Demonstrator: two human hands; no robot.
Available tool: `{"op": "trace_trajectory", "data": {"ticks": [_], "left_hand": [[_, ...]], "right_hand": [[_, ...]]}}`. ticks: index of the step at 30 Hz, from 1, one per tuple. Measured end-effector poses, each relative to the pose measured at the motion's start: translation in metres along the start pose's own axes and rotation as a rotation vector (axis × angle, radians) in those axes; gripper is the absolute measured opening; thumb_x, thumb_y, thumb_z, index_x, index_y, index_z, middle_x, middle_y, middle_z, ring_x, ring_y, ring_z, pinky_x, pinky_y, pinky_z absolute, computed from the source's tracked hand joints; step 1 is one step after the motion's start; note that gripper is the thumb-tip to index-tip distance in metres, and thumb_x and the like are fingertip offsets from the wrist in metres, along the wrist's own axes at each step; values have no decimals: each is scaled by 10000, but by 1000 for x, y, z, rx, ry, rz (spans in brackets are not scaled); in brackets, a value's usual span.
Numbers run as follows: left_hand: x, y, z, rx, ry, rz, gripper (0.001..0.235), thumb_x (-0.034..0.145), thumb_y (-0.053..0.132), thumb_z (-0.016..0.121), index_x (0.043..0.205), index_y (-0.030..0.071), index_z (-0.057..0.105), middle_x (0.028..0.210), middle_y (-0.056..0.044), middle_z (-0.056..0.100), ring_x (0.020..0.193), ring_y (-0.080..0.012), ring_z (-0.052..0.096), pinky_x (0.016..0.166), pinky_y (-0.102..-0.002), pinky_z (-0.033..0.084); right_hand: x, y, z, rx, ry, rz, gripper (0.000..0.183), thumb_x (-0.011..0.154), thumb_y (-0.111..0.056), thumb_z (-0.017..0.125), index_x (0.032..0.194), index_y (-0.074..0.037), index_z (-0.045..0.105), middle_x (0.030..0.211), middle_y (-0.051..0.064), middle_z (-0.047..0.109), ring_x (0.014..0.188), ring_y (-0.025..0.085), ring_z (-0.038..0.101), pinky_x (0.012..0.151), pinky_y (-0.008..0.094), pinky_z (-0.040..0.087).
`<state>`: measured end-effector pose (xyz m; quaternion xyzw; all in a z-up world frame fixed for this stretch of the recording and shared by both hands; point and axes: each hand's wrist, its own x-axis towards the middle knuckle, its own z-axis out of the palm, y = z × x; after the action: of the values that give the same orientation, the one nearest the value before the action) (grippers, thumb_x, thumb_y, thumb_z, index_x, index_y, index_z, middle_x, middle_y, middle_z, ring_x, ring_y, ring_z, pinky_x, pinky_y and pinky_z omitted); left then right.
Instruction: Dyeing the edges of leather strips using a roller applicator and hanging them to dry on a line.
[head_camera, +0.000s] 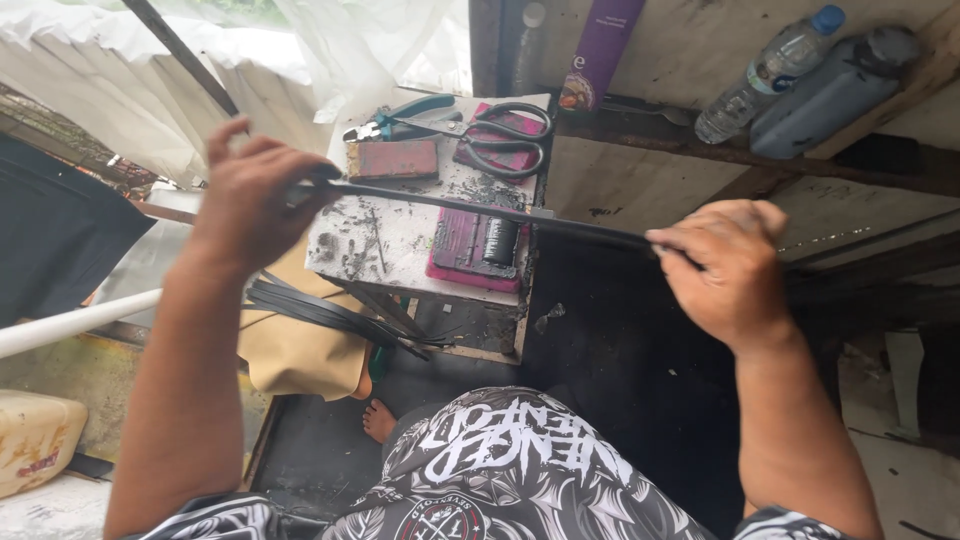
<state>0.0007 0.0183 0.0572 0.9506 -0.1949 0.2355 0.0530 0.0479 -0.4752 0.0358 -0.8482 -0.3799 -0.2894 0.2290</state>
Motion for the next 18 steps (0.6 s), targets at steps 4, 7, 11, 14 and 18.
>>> {"op": "trace_trajectory", "data": {"ticks": [4,7,11,14,18], "left_hand": [[-39,-49,-15,168,32,-120,159,1065,403,815,1094,247,827,1075,41,799,1072,-214,701,1241,-451,218],[-65,-74,-21,260,24,-195,161,1132,428,812,1092,274,832,1094,66,802,1116,-222,690,1277,-478,206],[-93,-99,-21,320,77,-203,138,1168,342,873,1067,260,826,1074,65,793,1098,-252,685,1319,-515,187],[-105,-106,-22,420,100,-197,226,1219,362,881,1013,296,816,1052,112,788,1095,-198,677,1322,-488,190],[-106,-102,-21,497,93,-171,257,1241,401,868,1007,301,825,1053,132,798,1099,-171,682,1318,-451,198]], "right_hand": [[27,-26,47,95,12,-100,175,844,-29,836,949,-166,807,880,-48,736,941,203,637,983,417,298],[39,-40,87,126,57,-167,185,813,-5,868,920,-147,817,817,-41,713,900,199,617,946,405,276],[50,-53,113,172,55,-187,175,827,-7,862,936,-134,810,803,-38,702,894,198,616,932,407,290],[53,-58,125,181,53,-205,187,839,11,851,932,-146,808,820,-45,686,882,203,596,907,404,291],[52,-57,130,167,60,-214,200,838,13,838,938,-159,814,812,-50,672,886,205,596,901,414,288]]}}
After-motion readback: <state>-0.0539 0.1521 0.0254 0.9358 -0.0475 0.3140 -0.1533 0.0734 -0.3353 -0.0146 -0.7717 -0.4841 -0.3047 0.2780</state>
